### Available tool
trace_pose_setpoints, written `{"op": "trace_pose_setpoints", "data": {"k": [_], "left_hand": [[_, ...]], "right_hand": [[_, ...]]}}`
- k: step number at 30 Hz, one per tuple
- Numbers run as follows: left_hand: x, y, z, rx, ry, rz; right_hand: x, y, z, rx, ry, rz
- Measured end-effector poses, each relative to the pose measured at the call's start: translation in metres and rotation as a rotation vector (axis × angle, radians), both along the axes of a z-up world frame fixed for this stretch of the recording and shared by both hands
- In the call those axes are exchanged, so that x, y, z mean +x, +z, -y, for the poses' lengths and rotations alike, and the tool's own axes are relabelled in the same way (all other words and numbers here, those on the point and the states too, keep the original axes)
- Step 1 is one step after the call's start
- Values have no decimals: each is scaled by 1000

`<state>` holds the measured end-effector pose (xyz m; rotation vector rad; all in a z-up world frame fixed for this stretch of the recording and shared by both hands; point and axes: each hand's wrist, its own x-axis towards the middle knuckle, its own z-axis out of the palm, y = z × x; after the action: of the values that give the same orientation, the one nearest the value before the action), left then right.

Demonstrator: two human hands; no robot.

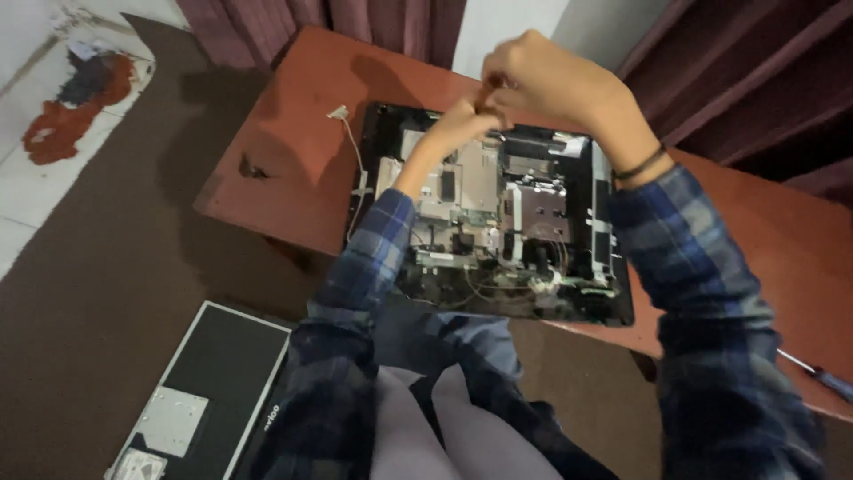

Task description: The person uses a screwdriver to tighten screws on a circuit board inside an open electronic device. They then connect a small cable to the board, place a metal cover over the components, and secure the cover with additional screws.

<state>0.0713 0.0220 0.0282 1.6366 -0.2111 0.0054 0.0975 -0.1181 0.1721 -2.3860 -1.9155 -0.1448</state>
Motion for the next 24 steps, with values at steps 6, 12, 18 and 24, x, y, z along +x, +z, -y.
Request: {"op": "trace_pose_setpoints", "data": {"k": [6,12,18,24], "left_hand": [[-15,11,15,-59,82,-149],[-4,-28,12,137,535,474],[8,-23,-25,-51,-143,66],[-10,1,-35,-18,-235,278]], "right_hand": [[16,-13,-10,-266,-159,172],[7,-23,-34,-335,-276,197],[-14,14,-23,-164,100,-298],[7,-2,-20,-71,100,-262]]}}
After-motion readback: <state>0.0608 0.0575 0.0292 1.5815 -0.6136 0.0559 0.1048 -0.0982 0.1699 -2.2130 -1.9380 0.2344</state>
